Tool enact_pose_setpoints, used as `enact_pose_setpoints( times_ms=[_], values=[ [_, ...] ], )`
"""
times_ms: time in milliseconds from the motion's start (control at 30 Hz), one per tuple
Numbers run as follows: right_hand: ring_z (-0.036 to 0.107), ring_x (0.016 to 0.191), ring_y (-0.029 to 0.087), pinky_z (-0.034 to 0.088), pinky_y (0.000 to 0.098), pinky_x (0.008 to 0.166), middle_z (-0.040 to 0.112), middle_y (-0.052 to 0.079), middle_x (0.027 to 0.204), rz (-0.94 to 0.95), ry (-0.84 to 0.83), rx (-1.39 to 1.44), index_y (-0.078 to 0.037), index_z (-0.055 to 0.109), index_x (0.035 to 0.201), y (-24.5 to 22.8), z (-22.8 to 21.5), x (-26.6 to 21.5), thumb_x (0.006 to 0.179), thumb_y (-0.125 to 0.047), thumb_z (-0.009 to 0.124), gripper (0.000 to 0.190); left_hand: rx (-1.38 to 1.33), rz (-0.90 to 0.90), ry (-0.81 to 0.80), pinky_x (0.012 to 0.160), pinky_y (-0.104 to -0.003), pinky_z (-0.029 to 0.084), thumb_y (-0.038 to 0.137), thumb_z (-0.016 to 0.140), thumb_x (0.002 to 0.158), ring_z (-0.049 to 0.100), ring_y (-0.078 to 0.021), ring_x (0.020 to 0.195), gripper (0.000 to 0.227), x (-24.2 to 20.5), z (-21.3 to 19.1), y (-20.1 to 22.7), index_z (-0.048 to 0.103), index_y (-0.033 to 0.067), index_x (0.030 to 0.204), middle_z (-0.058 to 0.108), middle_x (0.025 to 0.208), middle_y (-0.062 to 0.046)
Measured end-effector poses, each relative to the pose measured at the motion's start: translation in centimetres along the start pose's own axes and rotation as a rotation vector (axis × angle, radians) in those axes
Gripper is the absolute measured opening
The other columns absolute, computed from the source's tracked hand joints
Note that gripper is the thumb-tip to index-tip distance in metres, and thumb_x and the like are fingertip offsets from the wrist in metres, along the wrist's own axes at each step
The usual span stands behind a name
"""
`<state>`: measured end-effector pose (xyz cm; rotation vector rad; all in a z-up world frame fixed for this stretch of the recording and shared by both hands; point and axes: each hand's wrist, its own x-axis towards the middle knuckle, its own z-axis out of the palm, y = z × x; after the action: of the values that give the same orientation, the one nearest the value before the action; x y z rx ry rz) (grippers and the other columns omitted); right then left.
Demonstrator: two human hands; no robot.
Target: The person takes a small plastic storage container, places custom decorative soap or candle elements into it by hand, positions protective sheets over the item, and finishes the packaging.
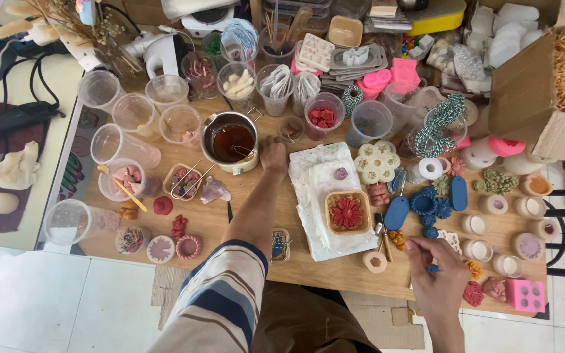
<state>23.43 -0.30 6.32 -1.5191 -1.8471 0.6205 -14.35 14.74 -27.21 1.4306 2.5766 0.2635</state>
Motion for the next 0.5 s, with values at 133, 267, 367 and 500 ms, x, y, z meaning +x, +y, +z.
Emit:
enact_pose_setpoints(
  times_ms=[133,267,367,500],
  values=[
    [0.058,0.064,0.013,0.046,0.0280,0.060,0.069,0.007,0.080,0.005,-0.053,-0.013,0.000,0.075,0.098,-0.6,0.8,0.9,0.091,-0.006,0.076,0.009,0.000,0.035,-0.003,0.091,-0.039,0.054,0.009,0.068,0.086,0.056,-0.0334,0.122,0.032,0.1,-0.3,-0.2,0.061,0.0034,0.117,0.057,0.128,-0.016],
    [0.058,0.063,0.014,0.046,0.0292,0.061,0.068,0.008,0.078,-0.023,-0.093,-0.020,0.000,0.076,0.097,-1.1,1.1,1.6,0.090,-0.006,0.076,0.009,-0.080,-0.031,-0.215,0.095,-0.042,0.057,0.012,0.062,0.099,0.068,-0.0325,0.114,0.016,-0.6,-2.9,-0.4,0.072,0.0079,0.110,0.070,0.121,-0.016],
    [0.061,0.064,0.013,0.047,0.0277,0.061,0.071,0.008,0.083,-0.071,-0.094,0.066,0.000,0.075,0.098,-1.4,1.4,2.2,0.090,-0.007,0.074,0.010,-0.361,-0.013,0.005,0.078,-0.048,0.056,0.016,0.063,0.097,0.071,-0.0356,0.089,0.017,-4.9,-7.4,-0.3,0.074,0.0029,0.102,0.075,0.096,-0.019],
    [0.061,0.064,0.013,0.047,0.0279,0.061,0.071,0.008,0.082,-0.104,-0.146,0.112,-0.001,0.076,0.100,-2.0,2.8,3.4,0.092,-0.009,0.073,0.011,-0.776,-0.098,0.076,0.059,-0.038,0.058,0.009,0.062,0.100,0.074,-0.0232,0.070,0.015,-15.2,-18.2,0.3,0.074,0.0042,0.107,0.076,0.089,-0.015]
  ],
)
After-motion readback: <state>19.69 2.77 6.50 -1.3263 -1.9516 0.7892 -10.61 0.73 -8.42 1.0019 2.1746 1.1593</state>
